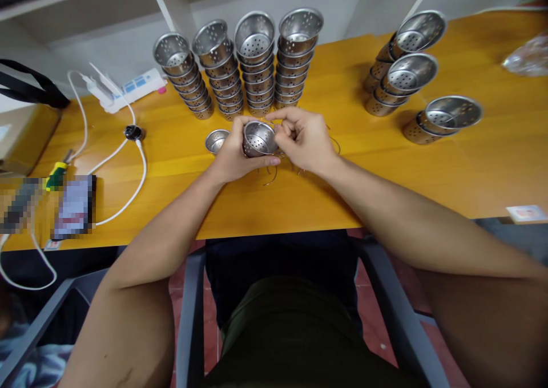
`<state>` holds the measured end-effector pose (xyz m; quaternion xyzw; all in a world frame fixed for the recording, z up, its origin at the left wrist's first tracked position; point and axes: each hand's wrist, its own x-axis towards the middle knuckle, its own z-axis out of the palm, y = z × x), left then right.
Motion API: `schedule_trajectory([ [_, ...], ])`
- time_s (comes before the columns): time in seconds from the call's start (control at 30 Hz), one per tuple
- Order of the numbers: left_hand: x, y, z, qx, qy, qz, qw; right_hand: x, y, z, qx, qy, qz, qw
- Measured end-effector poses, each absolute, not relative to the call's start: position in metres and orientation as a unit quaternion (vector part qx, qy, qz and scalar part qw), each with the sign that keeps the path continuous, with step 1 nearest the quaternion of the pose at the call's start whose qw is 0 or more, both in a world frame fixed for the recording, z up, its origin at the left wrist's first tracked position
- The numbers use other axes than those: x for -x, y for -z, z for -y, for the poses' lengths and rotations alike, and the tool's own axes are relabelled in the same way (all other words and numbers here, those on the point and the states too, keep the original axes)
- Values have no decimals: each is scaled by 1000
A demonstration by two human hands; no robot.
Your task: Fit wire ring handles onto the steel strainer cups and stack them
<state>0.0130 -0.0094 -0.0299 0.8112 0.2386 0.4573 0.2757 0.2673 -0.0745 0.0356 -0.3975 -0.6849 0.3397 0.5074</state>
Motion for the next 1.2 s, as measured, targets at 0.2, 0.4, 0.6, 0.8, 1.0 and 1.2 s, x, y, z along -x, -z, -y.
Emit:
schedule_trajectory([
  [0.2,-20,21,21,-806,-462,-270,251,-257,-37,78,406,-337,680,509],
  [0.4,-19,20,25,-777,-469,-282,311,-270,-50,75,357,-431,679,476],
  [0.6,-13,23,20,-759,-470,-278,355,-284,-58,74,276,-499,691,444],
  [0.8,-13,18,18,-761,-462,-274,365,-284,-58,73,255,-505,703,431],
  [1.0,-16,14,22,-767,-471,-260,349,-283,-53,70,238,-467,702,483],
  [1.2,-15,13,30,-776,-453,-258,355,-284,-42,58,173,-493,710,473],
])
